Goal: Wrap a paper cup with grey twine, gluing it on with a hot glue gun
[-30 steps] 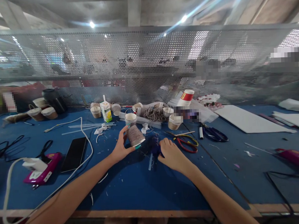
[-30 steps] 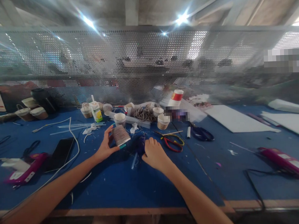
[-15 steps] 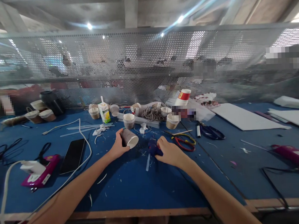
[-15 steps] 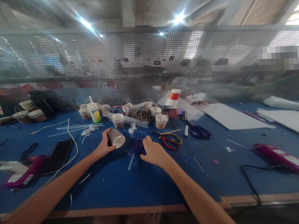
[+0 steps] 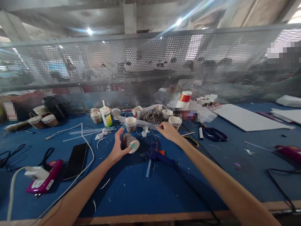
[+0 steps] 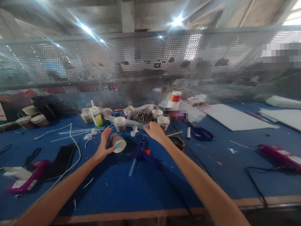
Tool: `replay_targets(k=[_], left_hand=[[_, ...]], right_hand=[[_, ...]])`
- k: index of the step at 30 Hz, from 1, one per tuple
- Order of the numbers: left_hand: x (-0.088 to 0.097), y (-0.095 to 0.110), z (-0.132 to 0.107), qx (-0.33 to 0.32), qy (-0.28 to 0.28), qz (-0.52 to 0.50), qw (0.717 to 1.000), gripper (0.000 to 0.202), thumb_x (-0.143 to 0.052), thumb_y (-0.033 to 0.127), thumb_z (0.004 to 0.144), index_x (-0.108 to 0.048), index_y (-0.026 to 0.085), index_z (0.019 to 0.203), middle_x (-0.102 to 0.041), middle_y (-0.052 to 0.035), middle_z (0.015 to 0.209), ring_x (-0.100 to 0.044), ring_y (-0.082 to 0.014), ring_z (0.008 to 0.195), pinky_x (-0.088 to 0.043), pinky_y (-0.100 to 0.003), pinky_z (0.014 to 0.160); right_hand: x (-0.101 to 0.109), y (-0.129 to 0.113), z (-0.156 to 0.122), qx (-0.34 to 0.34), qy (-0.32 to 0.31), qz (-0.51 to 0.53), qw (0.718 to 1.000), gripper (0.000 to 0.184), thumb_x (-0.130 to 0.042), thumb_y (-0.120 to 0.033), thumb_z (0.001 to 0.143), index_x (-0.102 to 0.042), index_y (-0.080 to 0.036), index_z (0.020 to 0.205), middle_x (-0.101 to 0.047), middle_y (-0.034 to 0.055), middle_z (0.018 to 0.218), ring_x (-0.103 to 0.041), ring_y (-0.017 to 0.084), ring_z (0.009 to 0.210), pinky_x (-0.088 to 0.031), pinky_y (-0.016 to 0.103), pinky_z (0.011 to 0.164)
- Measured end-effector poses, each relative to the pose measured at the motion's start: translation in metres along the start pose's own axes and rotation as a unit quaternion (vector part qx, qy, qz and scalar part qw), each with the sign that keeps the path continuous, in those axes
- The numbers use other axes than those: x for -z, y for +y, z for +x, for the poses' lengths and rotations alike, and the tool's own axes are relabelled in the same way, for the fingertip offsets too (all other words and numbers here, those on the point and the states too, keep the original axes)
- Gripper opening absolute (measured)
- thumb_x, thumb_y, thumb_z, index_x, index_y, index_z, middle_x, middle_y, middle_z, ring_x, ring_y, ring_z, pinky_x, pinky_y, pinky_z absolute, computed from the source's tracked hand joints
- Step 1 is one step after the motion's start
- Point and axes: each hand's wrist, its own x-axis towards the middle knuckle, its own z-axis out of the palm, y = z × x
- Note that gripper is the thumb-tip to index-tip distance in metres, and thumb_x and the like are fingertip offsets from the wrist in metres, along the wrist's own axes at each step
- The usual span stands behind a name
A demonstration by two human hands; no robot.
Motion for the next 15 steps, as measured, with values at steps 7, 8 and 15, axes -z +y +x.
replay_targets(k=[7,8,15], left_hand=[[0.004,0.001,0.002,0.009,0.030,0.004,1.000,0.072,-0.059,0.054,0.076,-0.028,0.025,0.135,-0.031,-0.0106,0.142,-0.025,-0.0315,0.137,-0.018,-0.049,0.114],[0.005,0.001,0.003,-0.003,0.031,0.014,0.999,0.069,-0.057,0.052,0.078,-0.029,0.025,0.135,-0.032,-0.0106,0.142,-0.025,-0.0311,0.137,-0.019,-0.048,0.114],[0.009,0.027,0.010,-0.100,0.028,0.202,0.974,0.039,-0.046,0.033,0.086,-0.044,0.021,0.124,-0.043,-0.0114,0.128,-0.037,-0.0274,0.124,-0.027,-0.050,0.108]], right_hand=[[-0.013,-0.007,0.041,-0.052,-0.017,0.033,0.998,0.030,-0.043,-0.030,0.094,-0.059,-0.006,0.100,-0.062,0.0258,0.110,-0.058,0.035,0.108,-0.043,0.042,0.087],[-0.014,-0.007,0.044,-0.057,-0.019,0.048,0.997,0.029,-0.044,-0.029,0.094,-0.059,-0.006,0.102,-0.062,0.0250,0.112,-0.057,0.035,0.110,-0.043,0.043,0.089],[-0.003,0.000,0.056,-0.063,-0.069,0.235,0.967,0.026,-0.053,-0.032,0.091,-0.061,-0.012,0.108,-0.065,0.0080,0.104,-0.063,0.018,0.086,-0.054,0.035,0.074]])
